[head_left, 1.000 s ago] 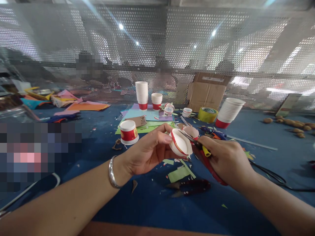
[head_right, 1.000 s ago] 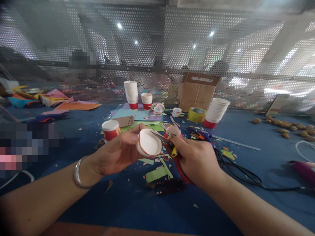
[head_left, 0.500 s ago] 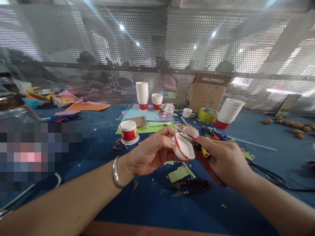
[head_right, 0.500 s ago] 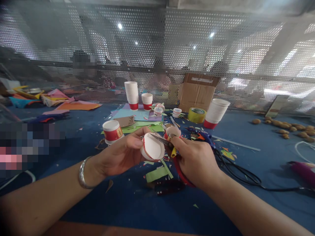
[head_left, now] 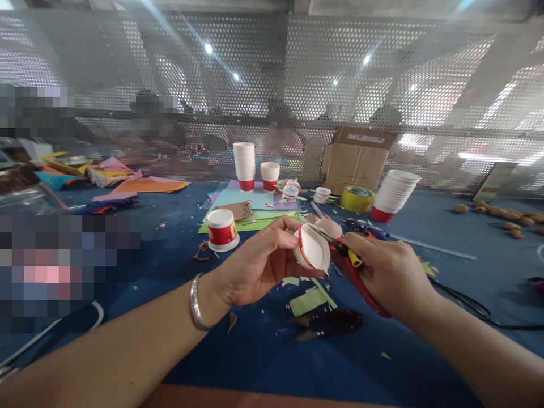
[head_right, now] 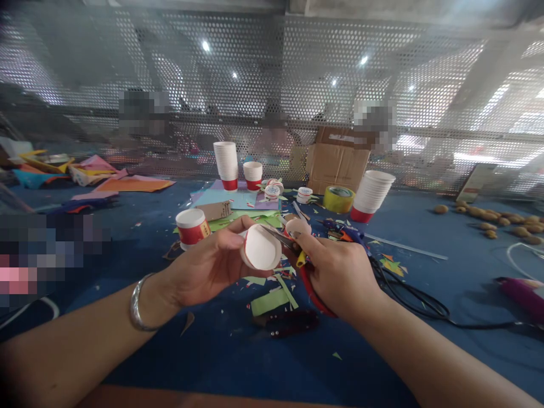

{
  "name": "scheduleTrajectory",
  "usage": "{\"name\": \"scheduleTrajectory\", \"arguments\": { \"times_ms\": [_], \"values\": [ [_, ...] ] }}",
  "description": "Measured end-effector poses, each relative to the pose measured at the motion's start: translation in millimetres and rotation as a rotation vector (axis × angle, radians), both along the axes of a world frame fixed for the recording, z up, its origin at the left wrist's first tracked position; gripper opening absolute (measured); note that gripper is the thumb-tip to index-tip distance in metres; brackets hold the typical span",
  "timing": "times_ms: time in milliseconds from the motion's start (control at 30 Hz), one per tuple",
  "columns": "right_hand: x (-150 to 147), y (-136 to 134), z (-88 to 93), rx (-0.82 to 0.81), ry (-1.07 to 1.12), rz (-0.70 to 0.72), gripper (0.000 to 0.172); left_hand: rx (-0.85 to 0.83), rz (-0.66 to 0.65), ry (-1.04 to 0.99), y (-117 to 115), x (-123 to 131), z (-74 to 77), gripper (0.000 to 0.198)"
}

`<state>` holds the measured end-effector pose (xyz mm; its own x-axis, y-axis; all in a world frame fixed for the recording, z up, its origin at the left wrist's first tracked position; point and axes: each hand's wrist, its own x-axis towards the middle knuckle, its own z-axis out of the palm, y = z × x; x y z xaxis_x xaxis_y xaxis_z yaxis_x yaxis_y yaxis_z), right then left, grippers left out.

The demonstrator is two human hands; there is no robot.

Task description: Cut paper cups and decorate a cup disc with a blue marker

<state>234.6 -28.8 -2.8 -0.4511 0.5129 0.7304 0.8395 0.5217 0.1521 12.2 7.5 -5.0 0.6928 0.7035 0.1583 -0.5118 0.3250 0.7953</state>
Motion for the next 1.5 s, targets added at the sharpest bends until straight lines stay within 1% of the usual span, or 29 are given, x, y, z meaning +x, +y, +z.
{"name": "scheduleTrajectory", "arguments": {
  "times_ms": [233,400,533,600,767,833,1033,1233,1367,1500],
  "values": [
    [0.7,0.1,-1.0,-0.072,0.027,0.008,0.022,-0.019,0.009,0.037,-1.6,0.6,0.3,0.014],
    [4.0,-0.3,-1.3,-0.07,-0.005,0.004,0.016,-0.022,0.001,0.025,0.2,1.8,-0.9,0.014],
    [4.9,-0.7,-0.8,-0.044,-0.016,0.006,0.015,-0.028,-0.001,0.019,0.1,0.8,-2.2,0.014],
    [4.3,-0.9,0.3,-0.031,-0.02,0.003,0.016,-0.039,-0.011,0.013,-0.1,-0.1,-2.2,0.015],
    [2.0,-0.5,2.1,0.005,-0.028,0.012,0.025,-0.074,-0.023,0.02,1.8,-1.6,-0.5,0.017],
    [2.6,-0.1,1.2,-0.005,-0.022,0.026,0.026,-0.074,-0.04,0.037,3.2,-1.7,0.7,0.018],
    [7.8,0.5,-3.3,-0.126,-0.03,0.026,0.018,-0.081,-0.09,0.131,6.3,-3.5,5.9,0.028],
    [9.9,0.0,-4.4,-0.141,-0.023,0.031,0.014,-0.103,-0.176,0.108,10.6,-6.9,5.9,0.039],
    [9.5,-0.5,-2.6,-0.119,-0.02,0.042,0.018,-0.115,-0.139,0.129,11.9,-9.6,6.2,0.042],
    [7.7,-0.5,0.6,-0.112,0.006,0.031,0.021,-0.109,-0.033,0.173,8.3,-11.0,11.6,0.044]
  ]
}}
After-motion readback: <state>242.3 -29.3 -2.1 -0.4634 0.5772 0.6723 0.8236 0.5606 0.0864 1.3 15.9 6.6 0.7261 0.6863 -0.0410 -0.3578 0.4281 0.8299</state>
